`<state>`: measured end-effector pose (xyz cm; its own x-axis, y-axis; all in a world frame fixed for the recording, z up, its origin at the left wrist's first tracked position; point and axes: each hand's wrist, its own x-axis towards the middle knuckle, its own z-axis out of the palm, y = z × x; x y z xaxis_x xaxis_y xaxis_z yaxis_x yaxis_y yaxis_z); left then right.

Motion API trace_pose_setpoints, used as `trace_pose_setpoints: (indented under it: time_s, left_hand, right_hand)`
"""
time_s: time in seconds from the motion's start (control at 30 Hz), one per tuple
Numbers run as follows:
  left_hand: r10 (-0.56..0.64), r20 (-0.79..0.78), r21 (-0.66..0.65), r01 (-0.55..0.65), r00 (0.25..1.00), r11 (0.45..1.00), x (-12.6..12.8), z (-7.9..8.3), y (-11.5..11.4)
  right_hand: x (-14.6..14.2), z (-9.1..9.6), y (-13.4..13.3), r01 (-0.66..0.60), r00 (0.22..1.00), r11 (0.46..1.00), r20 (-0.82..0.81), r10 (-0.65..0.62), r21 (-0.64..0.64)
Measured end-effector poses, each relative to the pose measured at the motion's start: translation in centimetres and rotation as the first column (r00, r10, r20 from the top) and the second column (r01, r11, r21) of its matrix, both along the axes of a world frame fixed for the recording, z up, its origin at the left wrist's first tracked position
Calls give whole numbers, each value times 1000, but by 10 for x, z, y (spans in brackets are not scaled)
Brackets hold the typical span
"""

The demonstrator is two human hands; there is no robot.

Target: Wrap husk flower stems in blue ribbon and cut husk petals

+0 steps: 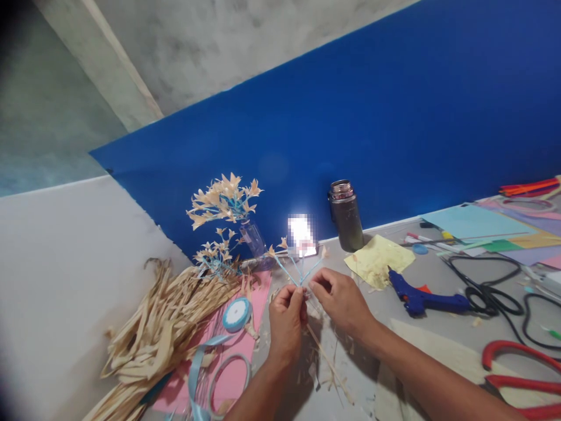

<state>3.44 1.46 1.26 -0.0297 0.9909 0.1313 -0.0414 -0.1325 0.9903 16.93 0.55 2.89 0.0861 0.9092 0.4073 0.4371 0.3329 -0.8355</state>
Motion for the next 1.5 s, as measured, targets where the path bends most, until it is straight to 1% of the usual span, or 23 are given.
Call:
trace_pose_setpoints:
  time_s: [0.07, 0.13, 0.2, 0.27, 0.3, 0.37, 0.43, 0.47, 0.53, 0.6, 0.63, 0.7, 0.73, 0.8, 0.87, 0.97, 1.07, 1.13, 1.17, 1.27, 1.33, 1.4, 1.5]
  left_hand:
    - [36, -100, 75, -29, 994, 997, -1, -2, 1]
    - [69, -207, 173, -33, 976, 984, -2, -4, 0]
    - [92, -295, 255, -15, 951, 967, -2, -6, -1]
    - [97, -344, 310, 15, 934, 951, -1, -8, -3]
    - [89, -347, 323, 30, 934, 946, -1, -9, -4]
    - [59, -304, 322, 44, 951, 946, 1, -11, -4]
    - [16, -220, 272, 45, 975, 961, 3, -12, -4]
    - [-14, -173, 213, 52, 985, 976, 3, -13, -2]
    - [-84, -49, 34, 86, 995, 996, 4, -13, 1]
    - [-129, 123, -133, 146, 984, 980, 3, -13, 4]
    - [-137, 205, -176, 174, 969, 969, 3, -12, 5]
    - [-139, 323, -185, 206, 936, 961, 3, -9, 6]
    - [-138, 359, -176, 212, 923, 961, 3, -7, 5]
    - [-133, 408, -167, 217, 903, 962, 4, -4, 3]
    - [-128, 437, -169, 222, 890, 960, 5, -2, 2]
    - [-106, 457, -166, 201, 883, 965, 5, -1, 1]
    - [-71, 461, -151, 157, 885, 976, 5, -2, 2]
    - [-70, 451, -152, 154, 890, 976, 5, -2, 3]
    - [-76, 446, -152, 160, 892, 975, 5, -1, 2]
    - [-91, 429, -149, 170, 899, 974, 5, -1, 1]
    - [-88, 409, -153, 164, 908, 975, 5, -1, 0]
    - [-88, 391, -155, 159, 916, 975, 5, -1, 0]
    - [-95, 369, -150, 160, 924, 976, 6, 0, 0]
  right_hand:
    - [0, 1, -2, 25, 998, 995, 62, -31, 94]
    - [0, 1, -5, 30, 989, 987, 135, -52, 158]
    - [-2, 0, -6, 47, 973, 986, 215, -81, 159]
    - [-3, -1, -7, 83, 950, 991, 291, -111, 108]
    - [-4, -1, -7, 96, 938, 992, 326, -117, 78]
    - [-5, -1, -7, 108, 919, 993, 378, -114, 39]
    - [-5, 0, -8, 107, 917, 992, 379, -123, 63]
    - [-4, 1, -8, 104, 928, 990, 349, -132, 100]
    - [-2, 5, -9, 120, 961, 973, 224, -164, 197]
    - [2, 11, -10, 176, 978, 955, 66, -197, 238]
    - [4, 14, -9, 214, 976, 952, -5, -218, 220]
    - [10, 19, -7, 271, 959, 954, -123, -255, 129]
    - [13, 20, -4, 278, 949, 958, -176, -262, 76]
    - [18, 20, 1, 264, 925, 964, -283, -255, -6]
    - [22, 17, 7, 240, 886, 969, -396, -242, -54]
    - [26, 14, 14, 218, 785, 971, -572, -237, -102]
    - [26, 12, 16, 148, 670, 979, -715, -202, -139]
    - [24, 11, 15, 84, 631, 986, -758, -166, -146]
    - [22, 10, 14, 56, 627, 988, -765, -148, -145]
    - [15, 5, 12, -10, 644, 988, -757, -110, -152]
    - [14, 4, 12, -20, 666, 989, -740, -94, -144]
    - [15, 5, 11, 37, 703, 993, -703, -108, -116]
    - [21, 12, 9, 192, 783, 980, -594, -186, -53]
